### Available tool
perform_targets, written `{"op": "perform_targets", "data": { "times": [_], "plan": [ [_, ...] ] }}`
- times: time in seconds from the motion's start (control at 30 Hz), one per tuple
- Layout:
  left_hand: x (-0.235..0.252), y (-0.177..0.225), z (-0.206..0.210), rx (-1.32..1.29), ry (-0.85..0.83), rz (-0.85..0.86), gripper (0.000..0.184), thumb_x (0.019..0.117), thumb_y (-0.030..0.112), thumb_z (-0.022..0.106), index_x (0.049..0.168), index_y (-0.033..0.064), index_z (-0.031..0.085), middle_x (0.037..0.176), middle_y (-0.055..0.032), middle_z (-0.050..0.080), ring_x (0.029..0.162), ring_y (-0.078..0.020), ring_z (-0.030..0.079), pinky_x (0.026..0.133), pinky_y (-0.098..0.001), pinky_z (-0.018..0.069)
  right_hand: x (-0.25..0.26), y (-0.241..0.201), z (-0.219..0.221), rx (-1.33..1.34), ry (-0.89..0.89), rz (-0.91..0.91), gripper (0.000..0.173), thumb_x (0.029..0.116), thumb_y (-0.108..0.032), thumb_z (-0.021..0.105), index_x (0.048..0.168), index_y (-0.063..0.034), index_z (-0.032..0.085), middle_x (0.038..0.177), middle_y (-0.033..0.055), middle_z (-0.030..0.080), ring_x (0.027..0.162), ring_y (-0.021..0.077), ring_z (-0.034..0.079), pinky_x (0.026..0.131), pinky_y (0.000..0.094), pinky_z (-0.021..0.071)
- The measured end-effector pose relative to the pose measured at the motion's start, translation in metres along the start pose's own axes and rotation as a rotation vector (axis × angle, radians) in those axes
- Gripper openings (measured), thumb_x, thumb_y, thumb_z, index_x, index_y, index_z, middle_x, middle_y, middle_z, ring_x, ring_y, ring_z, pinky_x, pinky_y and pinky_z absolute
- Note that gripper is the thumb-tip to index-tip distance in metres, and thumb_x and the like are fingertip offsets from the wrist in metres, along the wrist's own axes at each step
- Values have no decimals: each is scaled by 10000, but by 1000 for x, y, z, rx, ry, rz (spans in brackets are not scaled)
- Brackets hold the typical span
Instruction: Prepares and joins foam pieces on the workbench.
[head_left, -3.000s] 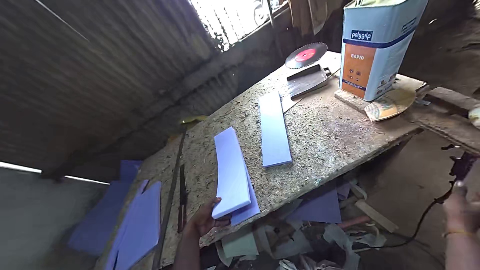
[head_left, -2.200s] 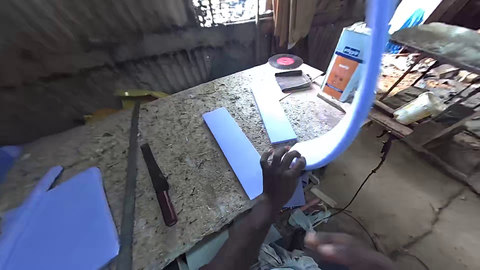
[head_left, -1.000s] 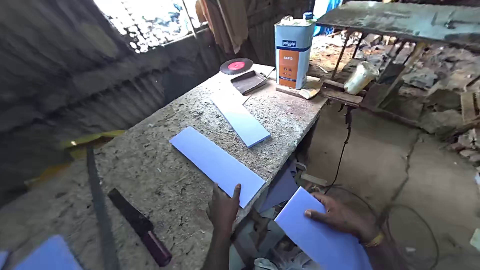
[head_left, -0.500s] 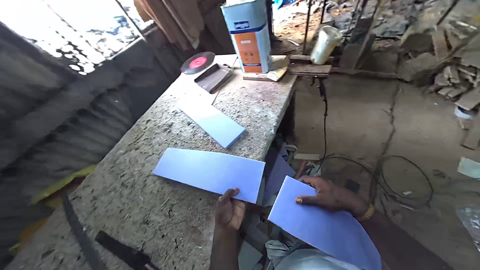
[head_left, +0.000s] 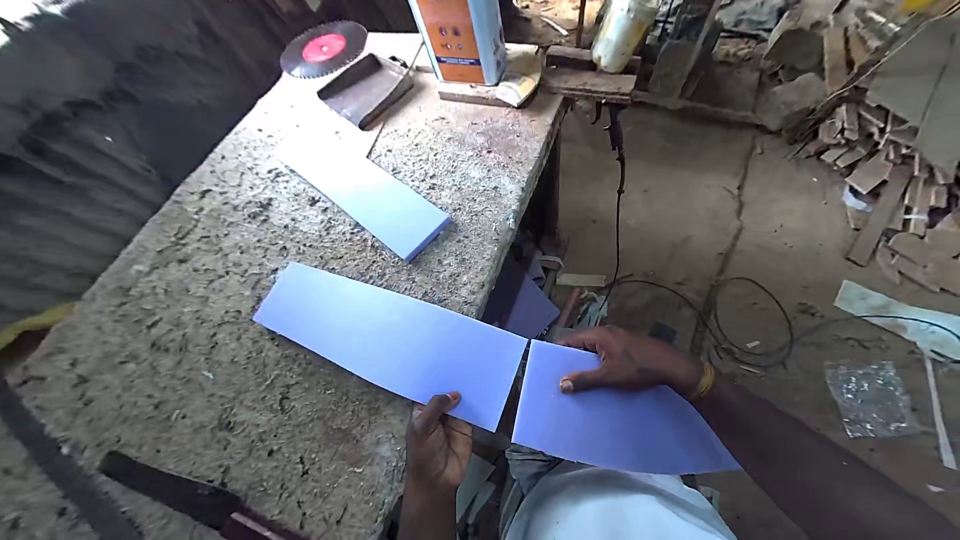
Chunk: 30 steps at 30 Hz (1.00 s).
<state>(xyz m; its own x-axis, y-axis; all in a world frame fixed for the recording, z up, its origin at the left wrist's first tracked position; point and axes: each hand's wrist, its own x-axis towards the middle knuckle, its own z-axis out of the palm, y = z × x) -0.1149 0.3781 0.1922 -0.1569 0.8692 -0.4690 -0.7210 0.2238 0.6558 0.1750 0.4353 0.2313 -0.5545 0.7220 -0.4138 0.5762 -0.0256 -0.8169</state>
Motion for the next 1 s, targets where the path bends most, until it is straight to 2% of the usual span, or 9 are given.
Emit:
{"op": "perform_targets", "data": {
  "times": [0.2,0.37,0.53,1.0],
  "plan": [
    [0,-3,-4,-16,-14,7,262,902,-68,483,1135,22,561,999,-166,719,887,-247,748,783,-448,642,5,3,1,-16,-25,-5,390,900,-448,764,1209,-218,703,985,-44,736,868,71,696,801,328,594],
    [0,-4,-2,-10,-3,-5,231,914,-62,471,1105,23,569,971,-154,724,859,-237,750,759,-434,646,4,2,-1,-6,-24,3,372,909,-423,763,1205,-207,702,983,-36,736,867,79,697,800,333,595],
    [1,-5,-3,-21,-21,-11,254,918,-73,469,1140,21,551,987,-167,720,866,-246,750,766,-439,646,4,5,-2,-2,-18,13,388,907,-429,764,1221,-210,699,1000,-34,737,879,77,697,814,338,595],
    [-4,-3,-3,60,-12,-13,328,910,-104,475,1206,35,509,992,-153,720,852,-241,751,751,-433,649,7,3,0,-18,-60,24,338,906,-431,762,1142,-194,711,906,-37,728,802,78,690,748,329,588]
  ]
}}
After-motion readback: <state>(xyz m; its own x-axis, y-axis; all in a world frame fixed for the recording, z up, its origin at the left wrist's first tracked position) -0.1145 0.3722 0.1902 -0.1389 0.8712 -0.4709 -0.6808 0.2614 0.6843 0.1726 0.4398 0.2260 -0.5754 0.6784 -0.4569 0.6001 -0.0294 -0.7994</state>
